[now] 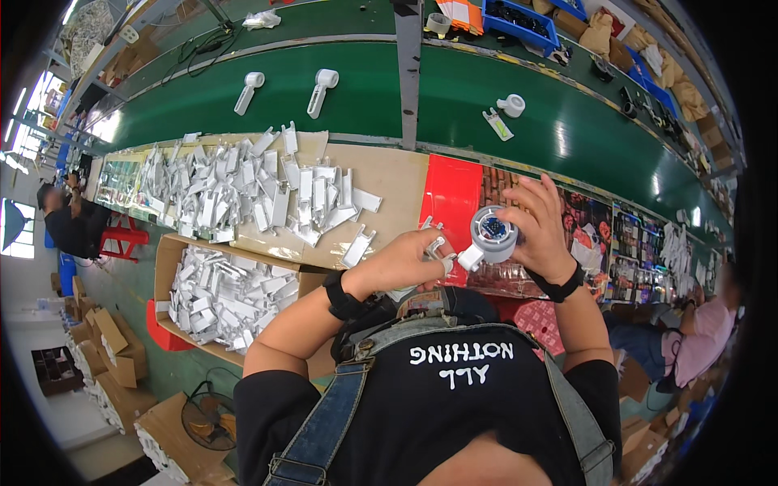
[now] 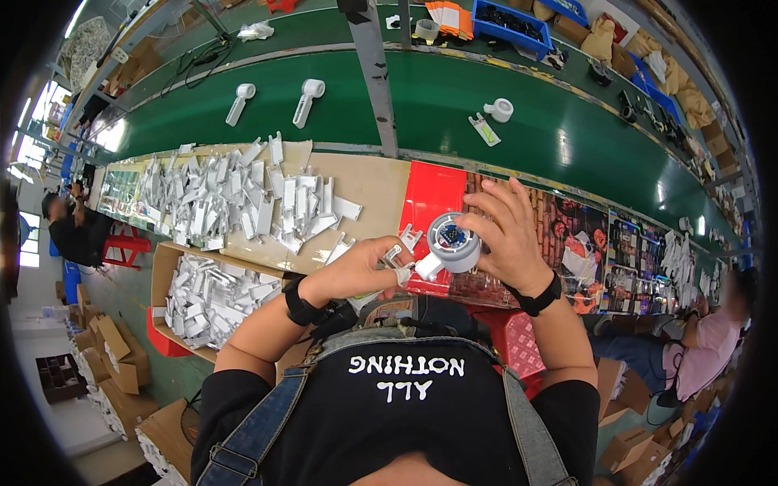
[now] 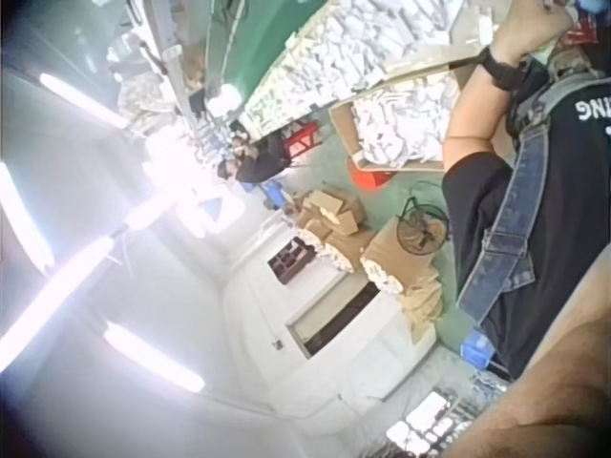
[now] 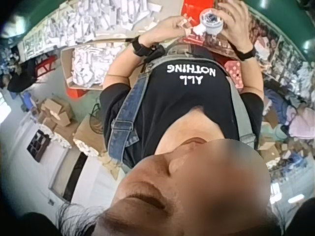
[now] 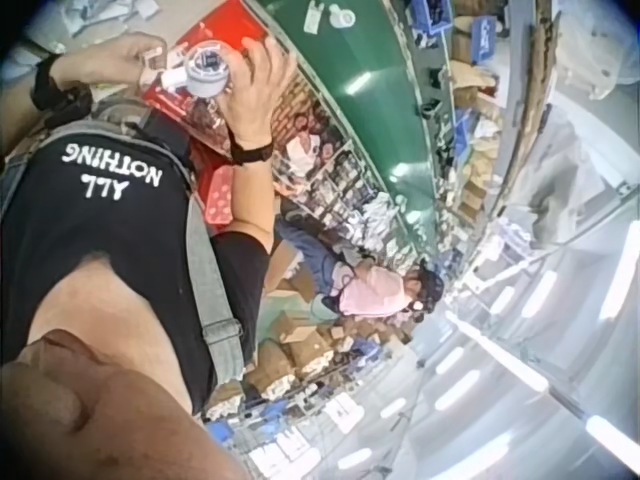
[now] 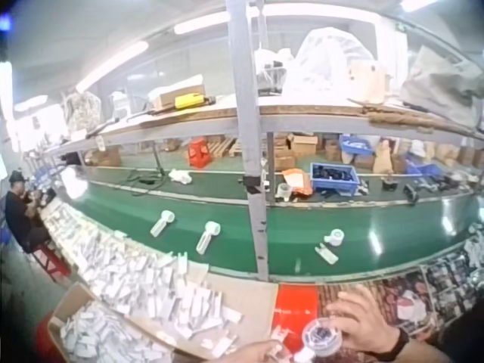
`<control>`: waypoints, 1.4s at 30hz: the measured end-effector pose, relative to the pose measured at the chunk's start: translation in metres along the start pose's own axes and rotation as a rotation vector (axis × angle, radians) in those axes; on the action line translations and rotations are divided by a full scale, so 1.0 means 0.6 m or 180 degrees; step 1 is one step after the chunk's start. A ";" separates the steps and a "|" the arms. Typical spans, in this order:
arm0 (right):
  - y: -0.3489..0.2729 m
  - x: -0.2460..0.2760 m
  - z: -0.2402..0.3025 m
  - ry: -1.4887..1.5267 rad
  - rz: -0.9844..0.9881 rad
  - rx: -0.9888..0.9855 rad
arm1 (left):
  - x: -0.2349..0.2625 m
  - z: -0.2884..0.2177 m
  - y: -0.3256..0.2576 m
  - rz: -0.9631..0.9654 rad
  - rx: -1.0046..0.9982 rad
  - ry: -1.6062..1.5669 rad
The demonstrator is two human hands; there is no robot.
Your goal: Assemble components of small electronic fans in a factory setting.
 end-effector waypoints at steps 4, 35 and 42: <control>0.003 0.004 0.003 0.0229 0.0225 -0.0113 | 0.005 -0.006 0.001 -0.0234 -0.0324 0.0486; 0.045 -0.210 0.129 0.2753 0.2132 -0.0391 | 0.095 0.059 -0.126 -0.0854 -0.0404 0.2086; 0.094 -0.341 0.194 0.5463 0.2664 -0.1638 | 0.166 0.121 -0.195 -0.1629 -0.0365 -0.0128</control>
Point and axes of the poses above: each hand's wrist, its own y-axis towards the middle knuckle, its own x-axis out of the back of the hand, z = x × y, the point moved 5 cm from there along y, towards the middle knuckle, and after that the axes turned 8 degrees about -y, right-handed, at the moved point
